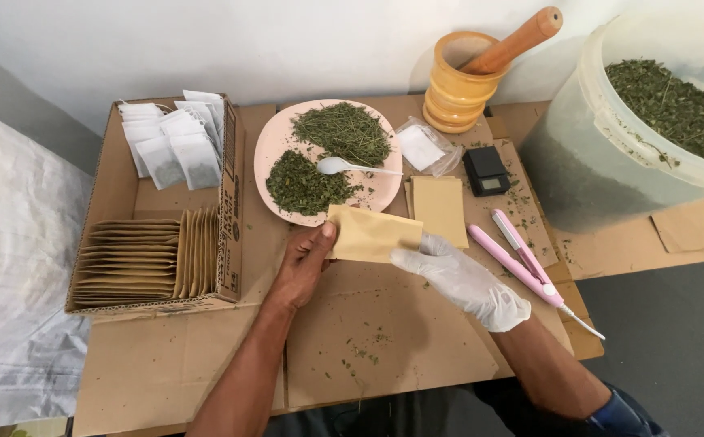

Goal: Placing individual tea bags into paper envelopes and sealing them using a handheld heat sealer.

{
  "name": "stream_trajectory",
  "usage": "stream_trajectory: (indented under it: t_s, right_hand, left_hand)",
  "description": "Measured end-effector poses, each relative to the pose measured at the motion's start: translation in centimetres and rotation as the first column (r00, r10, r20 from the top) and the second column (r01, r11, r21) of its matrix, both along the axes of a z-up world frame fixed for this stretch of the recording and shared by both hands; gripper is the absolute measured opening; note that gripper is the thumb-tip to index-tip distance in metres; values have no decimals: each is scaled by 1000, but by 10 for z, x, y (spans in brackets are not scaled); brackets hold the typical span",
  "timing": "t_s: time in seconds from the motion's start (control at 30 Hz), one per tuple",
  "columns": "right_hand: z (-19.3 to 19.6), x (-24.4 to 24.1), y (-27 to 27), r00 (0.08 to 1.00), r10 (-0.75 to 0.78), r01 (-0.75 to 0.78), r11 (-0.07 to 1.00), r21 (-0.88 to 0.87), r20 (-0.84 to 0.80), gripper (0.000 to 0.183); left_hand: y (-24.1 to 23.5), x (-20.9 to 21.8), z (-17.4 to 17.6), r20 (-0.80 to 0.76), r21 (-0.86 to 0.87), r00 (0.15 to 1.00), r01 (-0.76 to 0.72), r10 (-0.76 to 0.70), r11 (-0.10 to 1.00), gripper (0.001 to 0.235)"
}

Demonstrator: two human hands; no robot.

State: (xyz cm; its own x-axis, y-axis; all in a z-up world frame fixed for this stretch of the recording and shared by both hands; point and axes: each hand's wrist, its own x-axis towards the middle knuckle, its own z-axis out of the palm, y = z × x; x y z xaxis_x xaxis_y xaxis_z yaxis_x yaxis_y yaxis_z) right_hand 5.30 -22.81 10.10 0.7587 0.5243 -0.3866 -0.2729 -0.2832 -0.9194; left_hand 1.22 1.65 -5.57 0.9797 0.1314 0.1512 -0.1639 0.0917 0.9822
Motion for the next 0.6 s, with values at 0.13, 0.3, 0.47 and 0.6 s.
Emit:
stream_trajectory:
  t_s: [0.13, 0.3, 0.47, 0.6]
  right_hand:
    - [9, -1, 4, 1000, 13, -13, 1000, 8, 14, 42]
    - [-4, 0, -1, 1000, -2, 2, 1000, -5, 6, 42]
    - [-1, 4, 5, 999, 48, -49, 999, 6, 12, 44]
    - [-15, 5, 2, 999, 45, -45, 999, -25, 6, 43]
  left_hand:
    - [-4, -8, 26, -20, -3, 1000, 14, -14, 1000, 47]
    - [-11, -10, 58, -4, -31, 997, 79, -79, 996, 39]
    - [-6, 0, 4, -16, -42, 994, 107, -107, 993, 22]
    - [-1, 6, -26, -34, -67, 994, 106, -108, 992, 21]
